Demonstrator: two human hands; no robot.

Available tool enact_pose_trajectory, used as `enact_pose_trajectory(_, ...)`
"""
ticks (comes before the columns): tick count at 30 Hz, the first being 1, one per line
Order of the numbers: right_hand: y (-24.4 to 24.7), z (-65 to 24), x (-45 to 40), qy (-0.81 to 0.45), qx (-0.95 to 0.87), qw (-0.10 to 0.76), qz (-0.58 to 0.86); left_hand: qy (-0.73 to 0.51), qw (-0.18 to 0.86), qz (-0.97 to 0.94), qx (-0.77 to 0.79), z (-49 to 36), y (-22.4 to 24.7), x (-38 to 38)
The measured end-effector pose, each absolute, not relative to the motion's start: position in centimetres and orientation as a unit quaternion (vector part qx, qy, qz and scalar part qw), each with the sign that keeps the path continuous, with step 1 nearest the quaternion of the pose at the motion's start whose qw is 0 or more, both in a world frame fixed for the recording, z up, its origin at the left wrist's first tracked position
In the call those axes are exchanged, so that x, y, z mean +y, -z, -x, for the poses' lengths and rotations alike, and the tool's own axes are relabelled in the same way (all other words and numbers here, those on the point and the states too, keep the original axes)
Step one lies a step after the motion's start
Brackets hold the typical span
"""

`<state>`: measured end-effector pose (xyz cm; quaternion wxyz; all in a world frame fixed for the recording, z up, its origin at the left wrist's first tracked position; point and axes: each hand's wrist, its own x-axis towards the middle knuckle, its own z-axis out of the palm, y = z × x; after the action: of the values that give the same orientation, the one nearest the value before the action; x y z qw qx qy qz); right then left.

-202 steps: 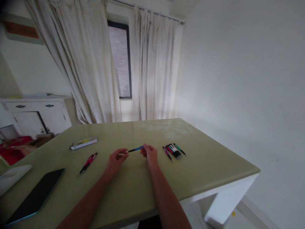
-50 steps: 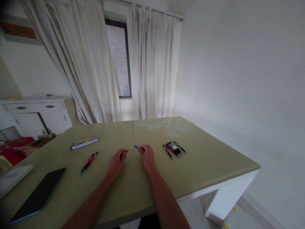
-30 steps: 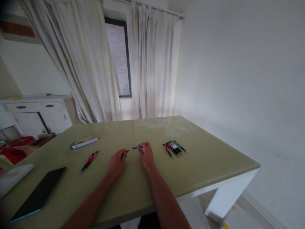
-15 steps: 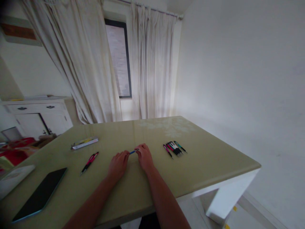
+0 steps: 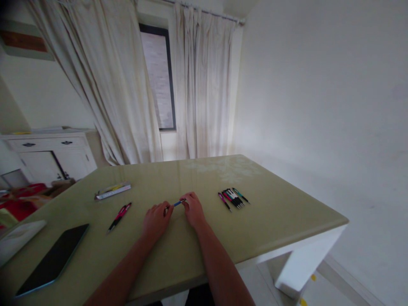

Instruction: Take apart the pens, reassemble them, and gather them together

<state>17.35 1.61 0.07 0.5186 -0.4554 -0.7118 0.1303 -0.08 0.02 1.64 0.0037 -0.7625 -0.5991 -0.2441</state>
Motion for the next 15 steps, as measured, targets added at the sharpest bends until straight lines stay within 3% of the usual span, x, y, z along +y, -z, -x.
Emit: enact_pose_trajectory(15, 0.3, -17.5, 1.9, -0.157, -0.691, 0.508, 0.489, 0.271, -0.029, 0.774, -0.572, 0.6, -0.5, 1.2)
